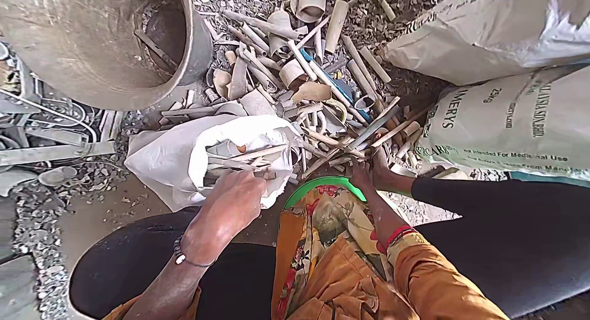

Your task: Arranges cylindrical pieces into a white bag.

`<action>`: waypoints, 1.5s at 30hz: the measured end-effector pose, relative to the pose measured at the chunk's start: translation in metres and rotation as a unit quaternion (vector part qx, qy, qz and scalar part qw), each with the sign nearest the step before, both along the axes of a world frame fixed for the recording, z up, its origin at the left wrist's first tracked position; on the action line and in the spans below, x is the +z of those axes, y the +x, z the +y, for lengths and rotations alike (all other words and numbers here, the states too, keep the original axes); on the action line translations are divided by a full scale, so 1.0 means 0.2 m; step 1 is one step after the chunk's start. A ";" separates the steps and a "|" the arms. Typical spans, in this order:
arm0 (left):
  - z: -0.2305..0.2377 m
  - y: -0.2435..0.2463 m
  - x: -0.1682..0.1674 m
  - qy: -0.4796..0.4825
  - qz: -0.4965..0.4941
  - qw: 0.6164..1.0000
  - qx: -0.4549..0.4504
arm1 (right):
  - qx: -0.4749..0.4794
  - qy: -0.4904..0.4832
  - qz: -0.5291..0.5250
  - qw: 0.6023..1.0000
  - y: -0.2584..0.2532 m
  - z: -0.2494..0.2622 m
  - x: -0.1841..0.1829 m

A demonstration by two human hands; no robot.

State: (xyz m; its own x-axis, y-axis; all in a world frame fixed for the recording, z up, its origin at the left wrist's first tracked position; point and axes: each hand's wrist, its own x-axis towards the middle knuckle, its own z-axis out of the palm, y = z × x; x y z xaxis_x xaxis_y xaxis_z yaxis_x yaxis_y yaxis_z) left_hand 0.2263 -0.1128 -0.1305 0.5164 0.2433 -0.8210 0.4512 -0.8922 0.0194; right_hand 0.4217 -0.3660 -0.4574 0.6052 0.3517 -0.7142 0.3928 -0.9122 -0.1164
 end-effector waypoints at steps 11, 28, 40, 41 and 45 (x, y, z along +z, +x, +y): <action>0.04 0.07 -0.08 -0.005 0.027 0.999 -0.019 | -0.043 -0.037 -0.041 0.998 -0.08 0.09 -0.04; -0.03 0.05 -0.02 0.042 -0.030 0.999 -0.006 | -0.220 0.181 0.083 0.955 0.36 0.06 0.29; -0.09 -0.01 0.02 0.059 -0.073 0.996 -0.003 | -0.222 0.434 0.456 0.745 -0.37 0.62 0.90; -0.10 -0.02 0.02 0.057 -0.077 0.995 0.001 | -0.180 0.441 0.462 0.748 -0.42 0.66 0.96; -0.08 -0.01 0.01 0.053 -0.049 0.997 0.004 | -0.055 0.373 0.192 0.906 -0.31 0.65 0.81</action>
